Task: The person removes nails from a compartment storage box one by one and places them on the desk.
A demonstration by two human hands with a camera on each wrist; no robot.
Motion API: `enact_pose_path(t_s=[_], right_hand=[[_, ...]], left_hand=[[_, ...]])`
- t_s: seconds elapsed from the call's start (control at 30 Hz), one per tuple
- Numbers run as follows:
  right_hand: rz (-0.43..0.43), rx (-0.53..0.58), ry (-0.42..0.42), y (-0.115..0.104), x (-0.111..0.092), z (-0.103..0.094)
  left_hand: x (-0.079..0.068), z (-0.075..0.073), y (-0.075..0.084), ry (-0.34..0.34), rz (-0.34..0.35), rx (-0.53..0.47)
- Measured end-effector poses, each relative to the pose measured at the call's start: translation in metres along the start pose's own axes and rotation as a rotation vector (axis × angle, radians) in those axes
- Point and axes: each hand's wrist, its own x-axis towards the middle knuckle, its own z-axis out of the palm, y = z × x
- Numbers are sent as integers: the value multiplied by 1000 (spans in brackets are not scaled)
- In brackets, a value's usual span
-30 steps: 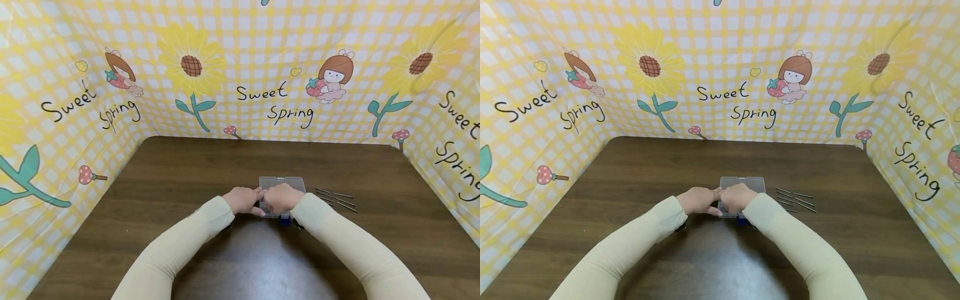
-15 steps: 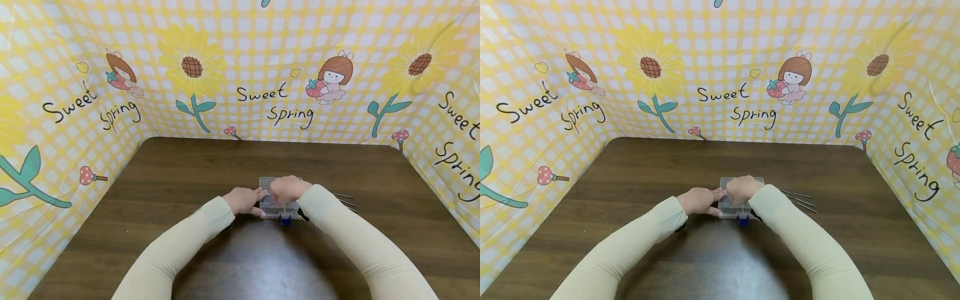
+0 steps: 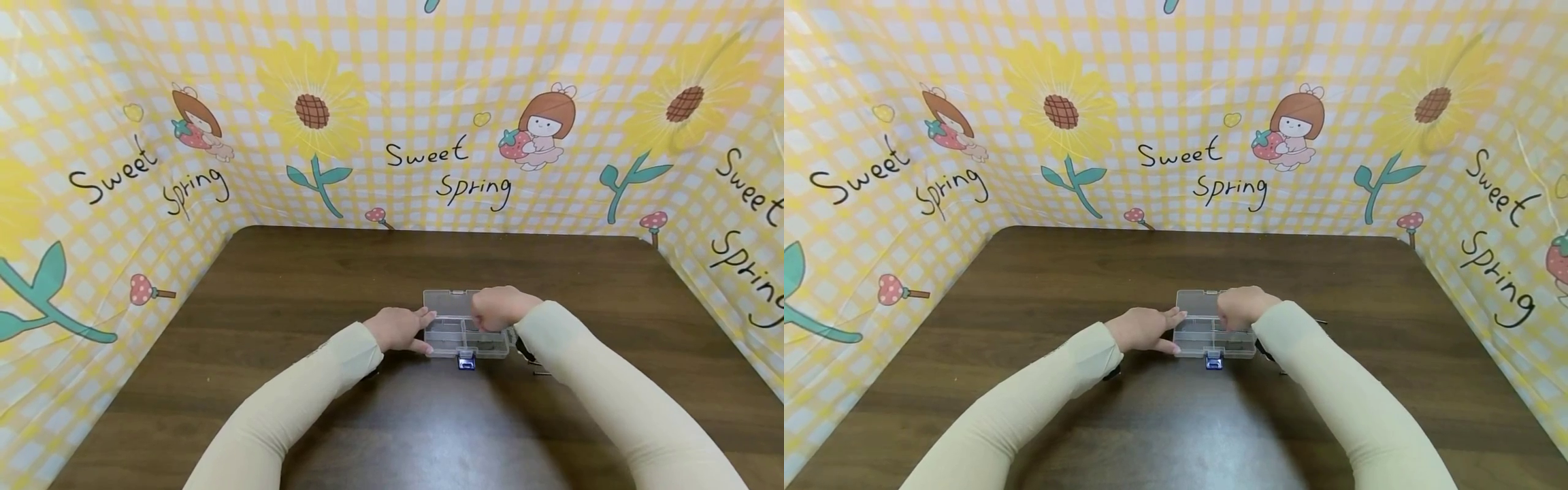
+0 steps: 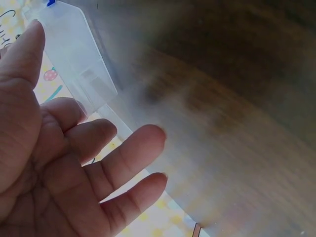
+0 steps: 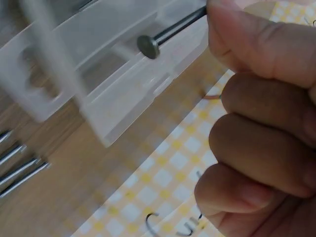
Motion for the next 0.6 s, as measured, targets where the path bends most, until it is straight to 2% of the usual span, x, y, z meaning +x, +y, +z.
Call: enact_pose_path(t_s=[0.3,0.6], right_hand=[[41,21,12,32,-34,10],[107,109,-4,60,-74,14]], left_hand=[[-2,1,1,2,11,-5],[-5,-2,-1,-7,-8,-29]])
